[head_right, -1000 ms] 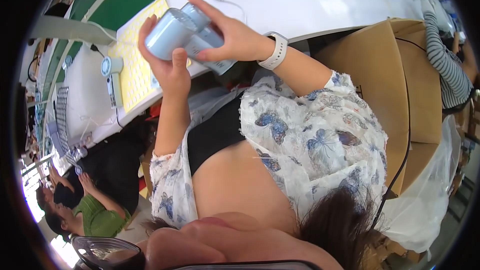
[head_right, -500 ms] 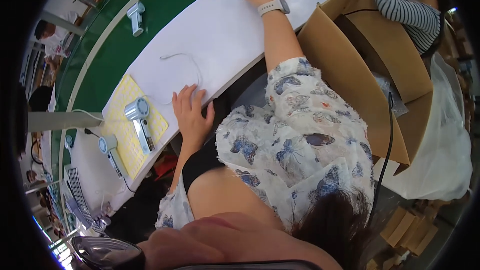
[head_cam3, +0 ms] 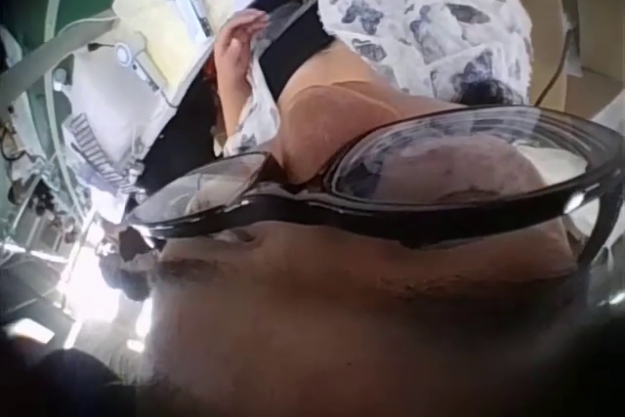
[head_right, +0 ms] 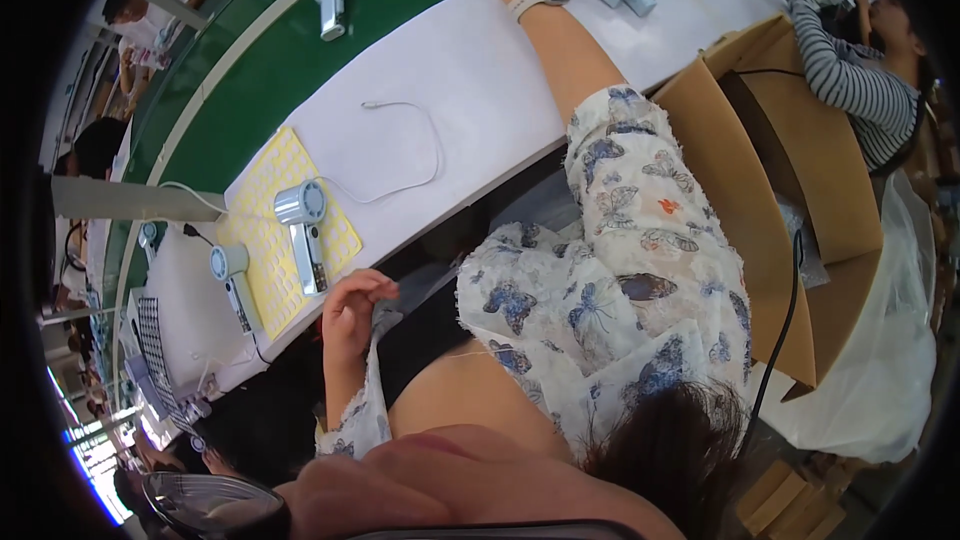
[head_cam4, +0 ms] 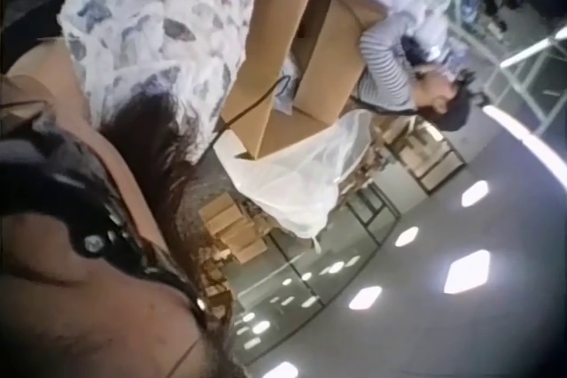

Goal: The person assembles handheld fans by hand, combining a fan casing, a circuit board, a battery, and a lanyard, then inspects each completed fan before packaging it.

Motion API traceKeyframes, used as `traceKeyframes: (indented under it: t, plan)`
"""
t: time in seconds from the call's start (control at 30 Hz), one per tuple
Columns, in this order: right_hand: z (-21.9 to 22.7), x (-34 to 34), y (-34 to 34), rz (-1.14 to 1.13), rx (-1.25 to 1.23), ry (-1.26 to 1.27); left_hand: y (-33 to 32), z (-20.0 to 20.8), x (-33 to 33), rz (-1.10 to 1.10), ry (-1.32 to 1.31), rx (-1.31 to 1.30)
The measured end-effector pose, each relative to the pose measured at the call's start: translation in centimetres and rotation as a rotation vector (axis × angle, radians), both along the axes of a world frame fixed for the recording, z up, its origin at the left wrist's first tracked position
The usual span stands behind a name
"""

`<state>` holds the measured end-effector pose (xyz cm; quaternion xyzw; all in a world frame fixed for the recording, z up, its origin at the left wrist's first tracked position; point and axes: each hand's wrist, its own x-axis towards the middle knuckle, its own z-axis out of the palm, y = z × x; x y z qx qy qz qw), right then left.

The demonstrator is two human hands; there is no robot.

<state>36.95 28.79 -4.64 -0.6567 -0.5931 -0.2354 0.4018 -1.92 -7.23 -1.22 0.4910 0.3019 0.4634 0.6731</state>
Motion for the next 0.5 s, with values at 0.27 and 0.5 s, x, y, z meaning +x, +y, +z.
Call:
traceKeyframes:
  t: [0.27,0.5]
  plan:
    - [3.5,-18.1,1.6,0.509,-0.67,-0.189,-8.2,1.3,-4.3,0.117,-0.007,-0.564]
    - [3.9,-17.9,3.4,0.313,-0.613,-0.264,-2.8,6.9,-5.7,0.139,0.409,-0.16]
